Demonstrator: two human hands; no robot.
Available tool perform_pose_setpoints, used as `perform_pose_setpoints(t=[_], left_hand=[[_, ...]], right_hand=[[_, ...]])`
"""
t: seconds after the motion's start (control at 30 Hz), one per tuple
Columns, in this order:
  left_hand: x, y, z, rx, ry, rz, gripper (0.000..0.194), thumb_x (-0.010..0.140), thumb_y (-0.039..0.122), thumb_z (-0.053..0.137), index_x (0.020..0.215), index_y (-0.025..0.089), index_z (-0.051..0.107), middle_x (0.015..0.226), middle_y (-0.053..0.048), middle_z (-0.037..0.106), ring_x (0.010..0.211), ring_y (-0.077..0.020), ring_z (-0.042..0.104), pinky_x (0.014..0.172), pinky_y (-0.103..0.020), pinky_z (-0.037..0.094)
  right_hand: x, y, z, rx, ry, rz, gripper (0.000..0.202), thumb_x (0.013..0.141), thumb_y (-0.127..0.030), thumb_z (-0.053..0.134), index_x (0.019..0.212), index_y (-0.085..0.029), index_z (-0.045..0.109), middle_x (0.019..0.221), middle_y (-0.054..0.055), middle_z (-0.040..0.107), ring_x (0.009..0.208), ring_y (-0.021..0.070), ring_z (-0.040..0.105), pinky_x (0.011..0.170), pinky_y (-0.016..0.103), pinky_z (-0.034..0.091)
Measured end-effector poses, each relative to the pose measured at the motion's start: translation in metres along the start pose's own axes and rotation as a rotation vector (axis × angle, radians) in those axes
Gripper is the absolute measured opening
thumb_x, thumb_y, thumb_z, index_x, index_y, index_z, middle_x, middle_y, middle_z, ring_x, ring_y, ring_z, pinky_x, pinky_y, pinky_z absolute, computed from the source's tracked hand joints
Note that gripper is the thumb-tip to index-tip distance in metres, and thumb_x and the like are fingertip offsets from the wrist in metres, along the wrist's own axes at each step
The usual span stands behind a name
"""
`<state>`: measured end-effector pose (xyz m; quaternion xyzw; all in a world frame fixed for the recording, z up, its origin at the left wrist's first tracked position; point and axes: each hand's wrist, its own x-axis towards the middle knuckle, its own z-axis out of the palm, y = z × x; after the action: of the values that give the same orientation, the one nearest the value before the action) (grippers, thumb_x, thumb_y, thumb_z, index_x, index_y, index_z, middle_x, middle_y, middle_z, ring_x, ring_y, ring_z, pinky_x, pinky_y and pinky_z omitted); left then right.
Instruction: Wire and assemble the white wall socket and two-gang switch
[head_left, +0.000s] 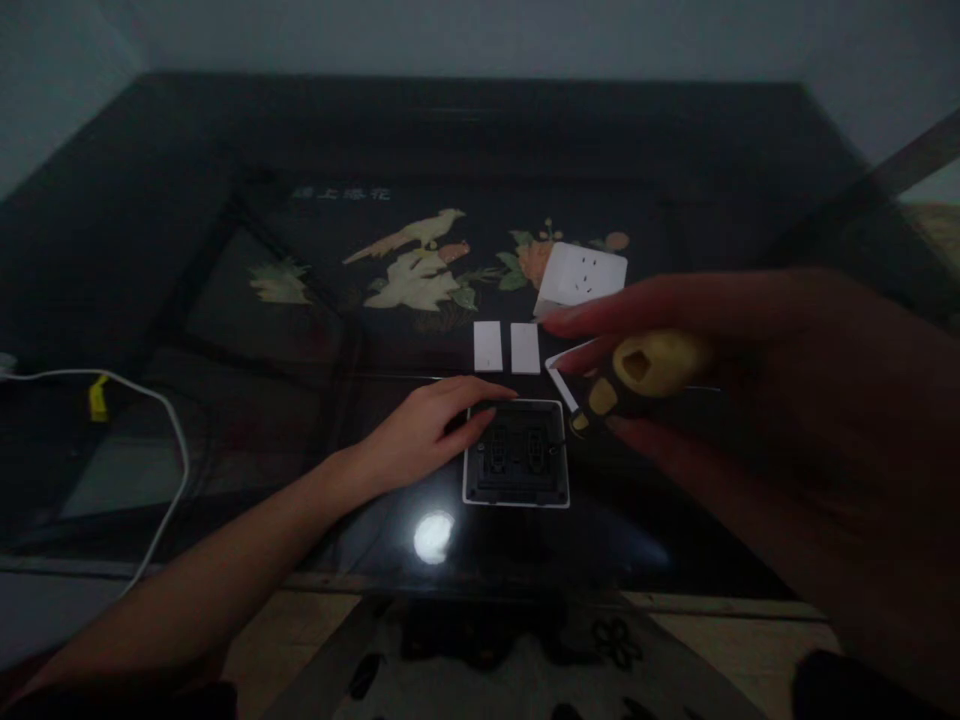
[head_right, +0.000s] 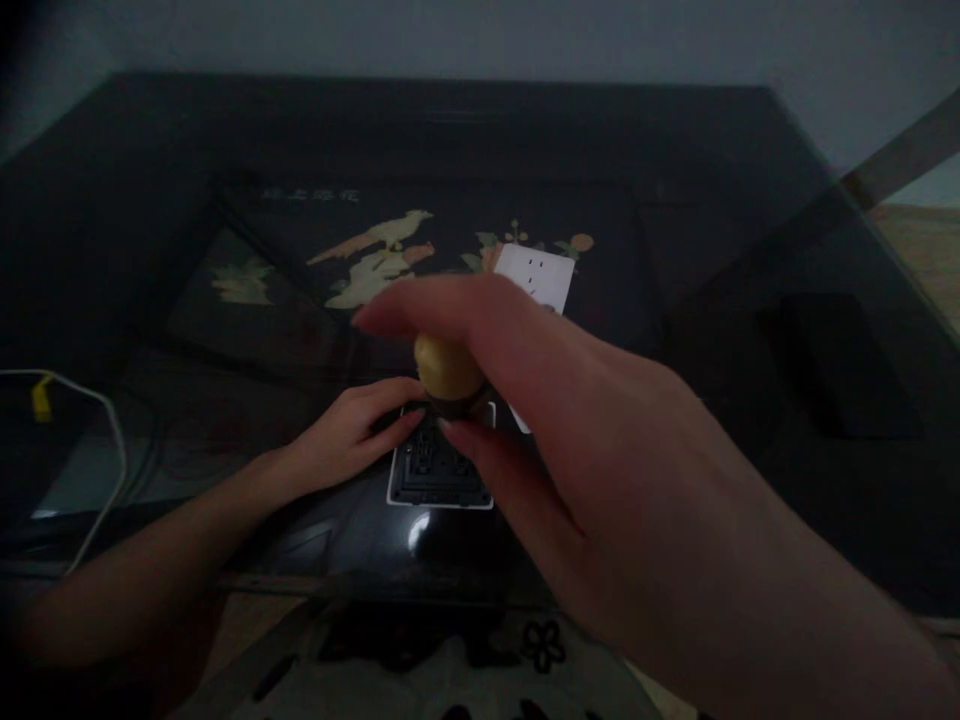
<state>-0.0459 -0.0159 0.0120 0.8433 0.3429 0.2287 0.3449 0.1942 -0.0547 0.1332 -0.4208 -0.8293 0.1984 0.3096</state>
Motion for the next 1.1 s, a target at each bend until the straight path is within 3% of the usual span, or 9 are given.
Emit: perform_pose_setpoints(t=[0.13,0.23,0.37,0.47,0.63,0.73,0.8,0.97,1.1], left_hand=[[0.000,-0.001,0.001,-0.016,0.026,0.040,0.027,0.100,0.022,0.046,0.120,0.018,0.063,0.115,-0.007,0.073,0.106,-0.0199,0.069,0.093,-0.035,0.056],[-0.001,-0.002,0.001,-0.010,0.037,0.056,0.027,0.100,0.023,0.046,0.120,0.019,0.063,0.114,-0.007,0.073,0.104,-0.0201,0.070,0.092,-0.036,0.057],[-0.001,-0.002,0.001,0.009,0.021,0.035,0.026,0.100,0.023,0.046,0.121,0.019,0.061,0.115,-0.007,0.073,0.106,-0.0193,0.069,0.093,-0.036,0.057],[-0.001,-0.002,0.000,0.014,0.007,0.026,0.027,0.101,0.022,0.045,0.122,0.018,0.060,0.117,-0.007,0.072,0.108,-0.0183,0.068,0.095,-0.035,0.056],[-0.001,-0.001,0.000,0.000,0.023,0.022,0.028,0.101,0.023,0.045,0.123,0.017,0.060,0.121,-0.008,0.070,0.114,-0.0182,0.066,0.100,-0.035,0.053],[0.000,0.006,-0.005,-0.012,0.127,0.034,0.027,0.100,0.022,0.047,0.121,0.018,0.062,0.121,-0.008,0.069,0.115,-0.0191,0.064,0.103,-0.036,0.051],[-0.001,0.017,-0.012,-0.061,0.235,0.034,0.024,0.100,0.023,0.049,0.118,0.019,0.064,0.117,-0.007,0.070,0.111,-0.0185,0.065,0.101,-0.035,0.052],[-0.002,0.052,-0.021,-0.327,0.438,0.076,0.033,0.092,0.037,0.065,0.122,0.025,0.064,0.119,-0.007,0.068,0.108,-0.0218,0.064,0.095,-0.036,0.054],[0.001,0.064,-0.016,-0.412,0.590,0.154,0.028,0.085,0.035,0.076,0.110,0.024,0.072,0.115,-0.006,0.066,0.110,-0.0208,0.063,0.095,-0.033,0.054]], right_hand=[[0.006,-0.001,0.009,-0.115,0.099,-0.093,0.033,0.089,-0.036,0.068,0.119,-0.033,0.057,0.114,-0.005,0.067,0.108,0.0170,0.064,0.088,0.023,0.059],[0.013,-0.002,0.015,-0.164,0.104,-0.111,0.029,0.091,-0.031,0.065,0.120,-0.028,0.061,0.100,-0.001,0.068,0.093,0.0167,0.068,0.074,0.025,0.060],[0.012,0.001,0.006,0.007,-0.036,-0.029,0.047,0.093,-0.026,0.061,0.137,-0.037,0.050,0.119,-0.006,0.068,0.102,0.0174,0.070,0.087,0.028,0.060],[0.009,0.006,-0.005,0.135,0.015,0.066,0.057,0.084,-0.020,0.071,0.133,-0.041,0.051,0.120,-0.005,0.069,0.097,0.0192,0.073,0.077,0.030,0.064],[0.015,0.012,-0.011,0.247,0.164,0.085,0.038,0.082,-0.019,0.075,0.115,-0.035,0.066,0.117,-0.005,0.069,0.099,0.0158,0.071,0.079,0.025,0.062],[0.020,0.015,-0.004,0.306,0.152,0.089,0.047,0.083,-0.019,0.074,0.125,-0.034,0.064,0.119,-0.004,0.070,0.096,0.0140,0.070,0.078,0.023,0.061],[0.022,0.017,0.005,0.403,0.119,0.114,0.052,0.078,-0.018,0.078,0.125,-0.032,0.063,0.108,-0.004,0.072,0.090,0.0144,0.072,0.076,0.024,0.062],[0.022,0.011,0.030,0.692,0.043,0.213,0.039,0.070,-0.019,0.083,0.093,-0.027,0.053,0.088,-0.005,0.072,0.077,0.0146,0.073,0.067,0.024,0.063],[0.022,0.004,0.042,0.770,0.034,0.246,0.038,0.072,-0.024,0.084,0.085,-0.026,0.047,0.085,-0.006,0.070,0.078,0.0136,0.073,0.069,0.024,0.063]])
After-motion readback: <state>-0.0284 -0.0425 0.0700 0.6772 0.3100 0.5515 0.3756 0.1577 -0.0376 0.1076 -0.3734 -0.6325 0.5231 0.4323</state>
